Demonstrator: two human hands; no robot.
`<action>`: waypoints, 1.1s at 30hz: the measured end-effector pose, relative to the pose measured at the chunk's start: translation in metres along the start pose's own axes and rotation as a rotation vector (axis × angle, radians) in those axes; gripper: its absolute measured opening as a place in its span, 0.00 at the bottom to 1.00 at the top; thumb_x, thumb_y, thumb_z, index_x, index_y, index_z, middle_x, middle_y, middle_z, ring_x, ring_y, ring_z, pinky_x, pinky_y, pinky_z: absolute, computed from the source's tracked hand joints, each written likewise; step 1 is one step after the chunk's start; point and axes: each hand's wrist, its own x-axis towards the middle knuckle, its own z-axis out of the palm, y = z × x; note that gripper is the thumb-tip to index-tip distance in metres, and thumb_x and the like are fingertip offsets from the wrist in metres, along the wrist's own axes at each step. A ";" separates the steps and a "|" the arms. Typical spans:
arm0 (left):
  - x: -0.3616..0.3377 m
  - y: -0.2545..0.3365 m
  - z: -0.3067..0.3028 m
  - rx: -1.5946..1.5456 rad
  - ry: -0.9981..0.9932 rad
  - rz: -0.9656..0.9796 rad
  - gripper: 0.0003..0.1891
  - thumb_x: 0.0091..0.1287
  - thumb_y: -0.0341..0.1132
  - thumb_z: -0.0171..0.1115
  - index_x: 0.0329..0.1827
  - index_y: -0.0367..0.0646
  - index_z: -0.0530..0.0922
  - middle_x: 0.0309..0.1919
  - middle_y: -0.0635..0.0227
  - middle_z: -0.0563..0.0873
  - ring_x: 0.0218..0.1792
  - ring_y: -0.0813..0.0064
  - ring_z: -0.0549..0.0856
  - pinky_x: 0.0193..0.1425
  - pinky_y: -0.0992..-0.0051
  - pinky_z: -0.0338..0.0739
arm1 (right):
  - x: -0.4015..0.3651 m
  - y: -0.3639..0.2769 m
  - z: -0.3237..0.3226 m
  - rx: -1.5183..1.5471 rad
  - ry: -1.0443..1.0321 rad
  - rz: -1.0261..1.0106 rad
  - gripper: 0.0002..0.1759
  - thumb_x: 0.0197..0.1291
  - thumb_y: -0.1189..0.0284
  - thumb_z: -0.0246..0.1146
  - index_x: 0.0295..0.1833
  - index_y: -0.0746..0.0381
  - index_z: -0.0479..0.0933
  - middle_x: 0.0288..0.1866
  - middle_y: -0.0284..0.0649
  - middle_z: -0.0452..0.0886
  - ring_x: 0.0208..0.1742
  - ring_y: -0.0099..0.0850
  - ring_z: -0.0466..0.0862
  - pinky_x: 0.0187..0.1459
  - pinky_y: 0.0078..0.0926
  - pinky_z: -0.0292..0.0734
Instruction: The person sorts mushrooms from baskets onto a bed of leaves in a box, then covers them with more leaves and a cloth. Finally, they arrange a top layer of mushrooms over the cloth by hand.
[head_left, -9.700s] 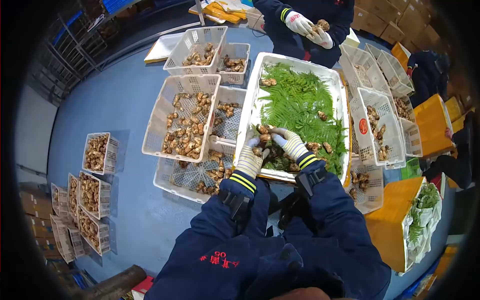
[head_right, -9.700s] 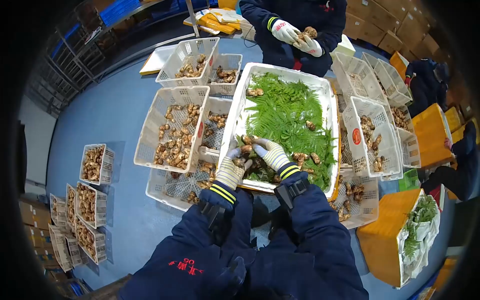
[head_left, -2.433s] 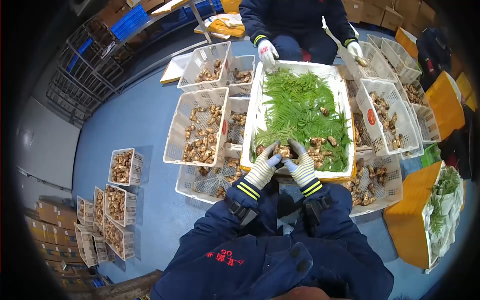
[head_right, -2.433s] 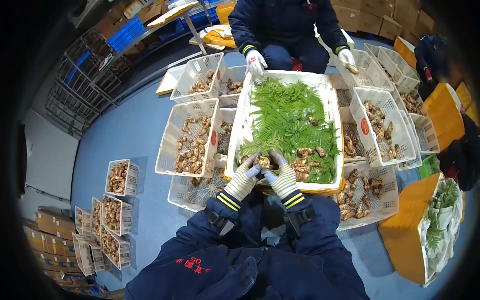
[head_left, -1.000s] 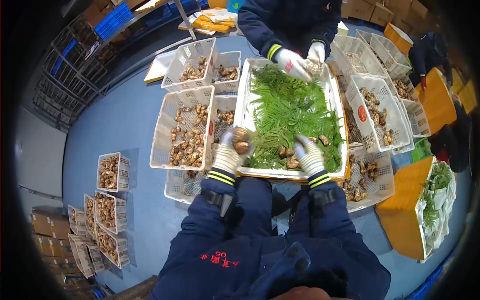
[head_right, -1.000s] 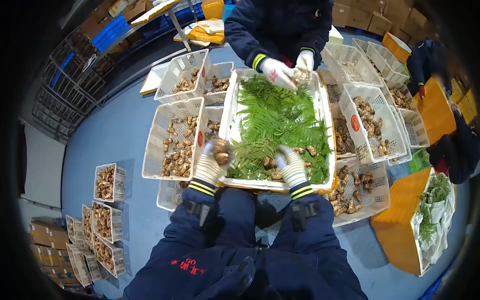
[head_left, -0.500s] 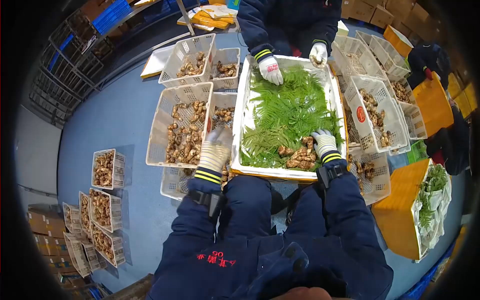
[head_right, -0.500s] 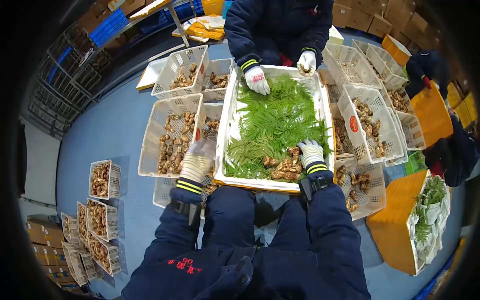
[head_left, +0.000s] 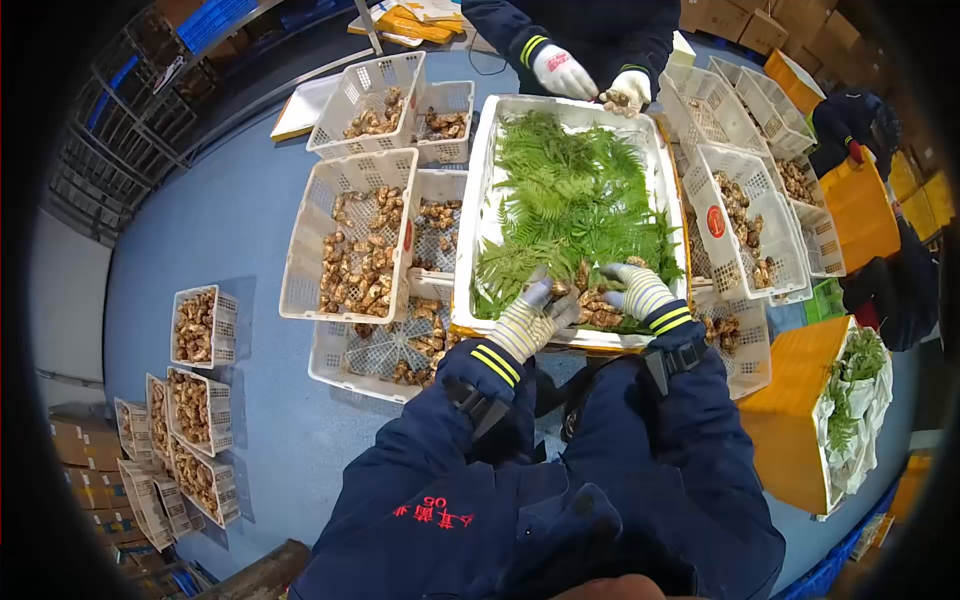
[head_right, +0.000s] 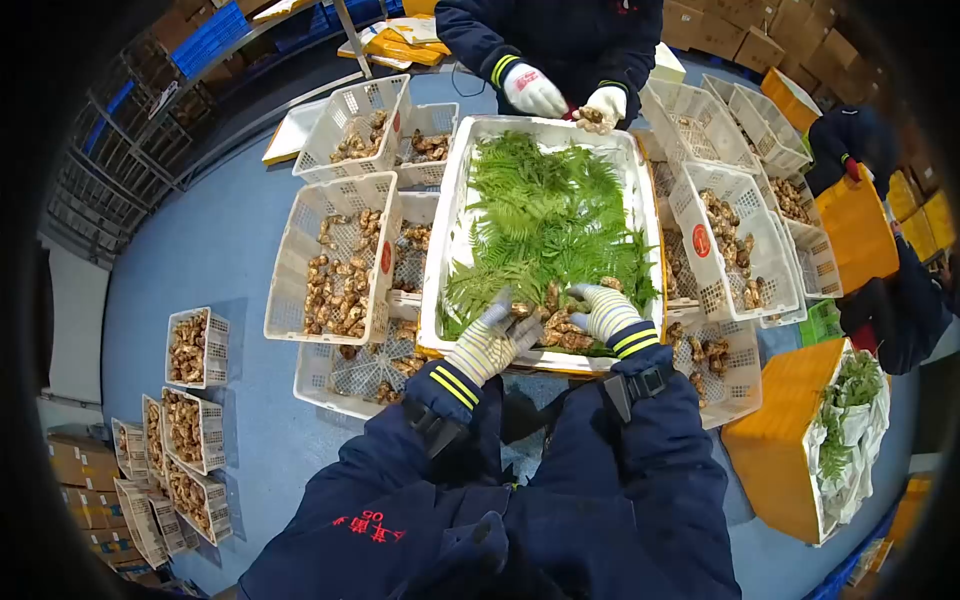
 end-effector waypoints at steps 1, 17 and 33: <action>-0.002 0.003 0.005 0.006 0.023 0.016 0.18 0.62 0.37 0.70 0.54 0.48 0.76 0.53 0.56 0.77 0.54 0.54 0.80 0.58 0.50 0.80 | -0.001 0.011 0.007 -0.124 -0.025 0.028 0.26 0.52 0.66 0.68 0.59 0.59 0.77 0.53 0.52 0.82 0.55 0.48 0.81 0.57 0.39 0.76; -0.003 0.004 0.011 0.589 0.034 0.163 0.21 0.60 0.26 0.68 0.57 0.42 0.76 0.42 0.69 0.83 0.35 0.77 0.81 0.40 0.77 0.79 | -0.017 0.009 0.014 0.068 0.186 -0.165 0.41 0.49 0.75 0.67 0.72 0.59 0.62 0.55 0.53 0.79 0.55 0.50 0.78 0.60 0.40 0.74; 0.012 0.005 -0.004 0.714 -0.141 0.333 0.30 0.58 0.22 0.71 0.65 0.36 0.71 0.52 0.61 0.83 0.52 0.73 0.83 0.60 0.72 0.79 | -0.019 -0.048 0.030 0.007 0.499 -0.463 0.42 0.44 0.79 0.68 0.69 0.64 0.64 0.59 0.52 0.77 0.60 0.50 0.77 0.63 0.41 0.72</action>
